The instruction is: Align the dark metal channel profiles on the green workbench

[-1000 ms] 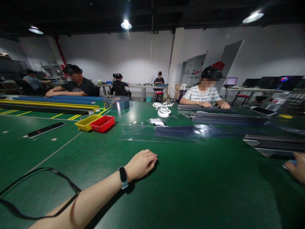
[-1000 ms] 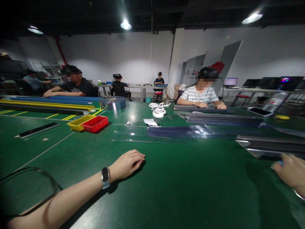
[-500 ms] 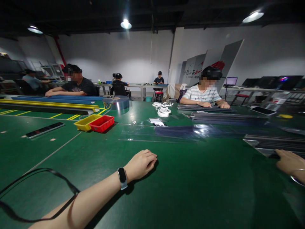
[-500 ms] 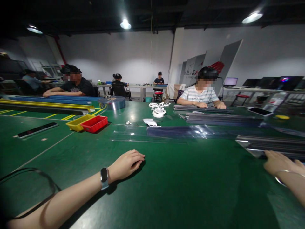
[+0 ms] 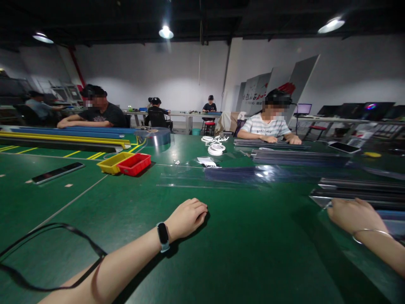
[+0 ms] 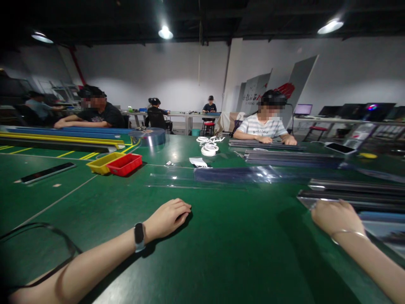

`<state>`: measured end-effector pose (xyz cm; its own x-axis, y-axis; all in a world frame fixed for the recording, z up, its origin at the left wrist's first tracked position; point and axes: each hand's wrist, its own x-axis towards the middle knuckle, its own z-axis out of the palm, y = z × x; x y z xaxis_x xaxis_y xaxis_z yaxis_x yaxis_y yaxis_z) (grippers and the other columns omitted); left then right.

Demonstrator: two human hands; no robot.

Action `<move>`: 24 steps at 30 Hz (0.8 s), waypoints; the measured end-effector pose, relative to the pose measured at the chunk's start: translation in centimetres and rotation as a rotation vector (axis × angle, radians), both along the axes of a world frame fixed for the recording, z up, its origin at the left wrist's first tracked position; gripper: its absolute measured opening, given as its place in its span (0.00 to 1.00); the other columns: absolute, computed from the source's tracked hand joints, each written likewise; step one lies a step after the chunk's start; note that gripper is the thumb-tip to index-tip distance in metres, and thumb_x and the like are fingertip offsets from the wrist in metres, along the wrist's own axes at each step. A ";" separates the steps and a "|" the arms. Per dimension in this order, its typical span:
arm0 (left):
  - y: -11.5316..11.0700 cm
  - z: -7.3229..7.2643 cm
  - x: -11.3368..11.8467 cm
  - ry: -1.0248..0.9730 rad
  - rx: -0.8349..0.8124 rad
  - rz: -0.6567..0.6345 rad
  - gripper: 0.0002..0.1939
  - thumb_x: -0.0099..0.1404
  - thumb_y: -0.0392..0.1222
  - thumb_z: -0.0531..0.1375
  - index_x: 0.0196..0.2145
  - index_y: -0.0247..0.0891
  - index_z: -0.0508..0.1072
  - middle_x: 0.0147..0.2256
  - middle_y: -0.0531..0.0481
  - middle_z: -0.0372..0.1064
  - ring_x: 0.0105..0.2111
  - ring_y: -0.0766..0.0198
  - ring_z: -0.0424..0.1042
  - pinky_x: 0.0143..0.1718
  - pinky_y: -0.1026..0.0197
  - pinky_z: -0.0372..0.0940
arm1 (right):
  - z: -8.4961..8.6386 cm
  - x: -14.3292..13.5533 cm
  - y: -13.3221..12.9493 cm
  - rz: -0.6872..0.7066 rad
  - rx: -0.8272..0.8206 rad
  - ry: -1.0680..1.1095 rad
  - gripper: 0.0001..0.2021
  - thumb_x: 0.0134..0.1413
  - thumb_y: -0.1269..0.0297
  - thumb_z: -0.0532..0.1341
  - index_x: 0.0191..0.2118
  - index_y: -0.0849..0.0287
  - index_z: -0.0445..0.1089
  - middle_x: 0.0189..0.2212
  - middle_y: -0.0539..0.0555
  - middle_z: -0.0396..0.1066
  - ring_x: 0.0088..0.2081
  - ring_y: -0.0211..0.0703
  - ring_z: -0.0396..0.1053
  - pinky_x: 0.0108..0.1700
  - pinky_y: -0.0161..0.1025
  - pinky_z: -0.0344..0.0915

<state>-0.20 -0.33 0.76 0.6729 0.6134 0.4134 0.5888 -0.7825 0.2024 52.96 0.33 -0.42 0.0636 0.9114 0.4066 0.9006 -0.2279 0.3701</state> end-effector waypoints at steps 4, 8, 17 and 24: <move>0.0 0.0 0.0 -0.014 0.001 -0.005 0.11 0.63 0.39 0.47 0.38 0.39 0.67 0.39 0.50 0.67 0.40 0.63 0.62 0.43 0.58 0.57 | 1.1 -9.3 -1.6 0.194 -0.079 -0.166 0.10 0.46 0.68 0.52 0.22 0.65 0.67 0.22 0.63 0.68 0.28 0.50 0.66 0.45 0.47 0.48; 0.0 -0.1 -0.2 -0.020 -0.010 -0.007 0.11 0.63 0.38 0.47 0.38 0.39 0.67 0.39 0.50 0.67 0.40 0.63 0.62 0.43 0.59 0.57 | 1.3 -18.7 -3.2 0.222 -0.001 -0.237 0.10 0.47 0.73 0.50 0.25 0.70 0.67 0.22 0.66 0.67 0.29 0.51 0.65 0.39 0.46 0.54; 0.1 -0.1 -0.5 -0.028 -0.012 -0.041 0.12 0.63 0.37 0.46 0.39 0.39 0.68 0.39 0.49 0.67 0.40 0.63 0.62 0.44 0.59 0.56 | 4.0 -16.6 -1.0 0.061 0.086 0.272 0.19 0.53 0.57 0.44 0.47 0.56 0.61 0.22 0.56 0.69 0.24 0.47 0.67 0.28 0.41 0.59; 0.2 -0.1 -0.6 -0.056 -0.038 -0.043 0.12 0.62 0.38 0.46 0.37 0.38 0.68 0.38 0.48 0.68 0.40 0.63 0.63 0.43 0.59 0.56 | 0.0 -1.6 3.4 0.052 -0.065 0.358 0.26 0.53 0.52 0.42 0.51 0.63 0.58 0.51 0.64 0.57 0.52 0.58 0.53 0.47 0.50 0.52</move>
